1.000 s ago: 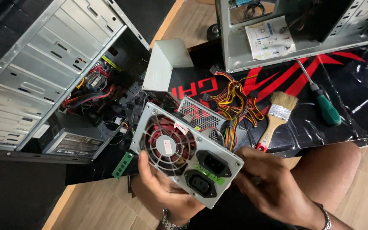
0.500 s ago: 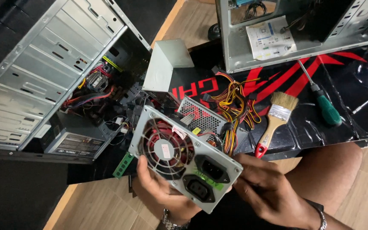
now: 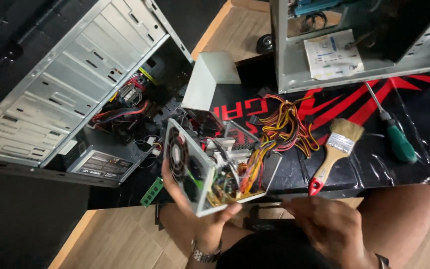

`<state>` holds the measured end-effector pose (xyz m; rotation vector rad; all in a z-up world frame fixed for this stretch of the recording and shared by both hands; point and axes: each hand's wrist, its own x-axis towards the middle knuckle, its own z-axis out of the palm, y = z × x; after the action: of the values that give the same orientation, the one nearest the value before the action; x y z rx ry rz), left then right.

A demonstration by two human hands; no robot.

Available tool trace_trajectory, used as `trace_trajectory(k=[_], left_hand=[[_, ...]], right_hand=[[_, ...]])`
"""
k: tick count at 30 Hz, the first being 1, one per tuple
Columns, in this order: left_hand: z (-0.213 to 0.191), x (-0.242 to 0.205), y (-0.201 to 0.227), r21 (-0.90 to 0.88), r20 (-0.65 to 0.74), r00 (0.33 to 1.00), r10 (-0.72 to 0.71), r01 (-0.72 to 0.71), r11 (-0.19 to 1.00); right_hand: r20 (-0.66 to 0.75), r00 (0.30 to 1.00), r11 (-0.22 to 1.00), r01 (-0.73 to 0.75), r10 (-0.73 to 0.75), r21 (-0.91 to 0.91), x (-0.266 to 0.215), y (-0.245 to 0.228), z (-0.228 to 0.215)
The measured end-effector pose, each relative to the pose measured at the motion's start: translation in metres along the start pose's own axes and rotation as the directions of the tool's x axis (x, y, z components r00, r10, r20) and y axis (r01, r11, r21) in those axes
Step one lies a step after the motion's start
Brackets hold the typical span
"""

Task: The person cleans a computer power supply unit using a brush and a screwdriver. They remove the fan cover, brush the internal components, and then reassemble the unit.

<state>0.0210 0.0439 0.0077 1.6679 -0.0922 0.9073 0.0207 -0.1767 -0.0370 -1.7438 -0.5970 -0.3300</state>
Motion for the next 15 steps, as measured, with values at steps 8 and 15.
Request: trace_trajectory(k=[8, 15], left_hand=[[-0.011, -0.022, -0.049, -0.576, -0.051, 0.955, -0.294, 0.212, 0.789], [0.001, -0.013, -0.023, -0.236, -0.052, 0.98, -0.192, 0.175, 0.956]], right_hand=[[-0.054, 0.987, 0.936, 0.123, -0.149, -0.331, -0.004, 0.012, -0.012], [0.308, 0.95, 0.597, 0.27, -0.039, -0.755, 0.005, 0.052, -0.041]])
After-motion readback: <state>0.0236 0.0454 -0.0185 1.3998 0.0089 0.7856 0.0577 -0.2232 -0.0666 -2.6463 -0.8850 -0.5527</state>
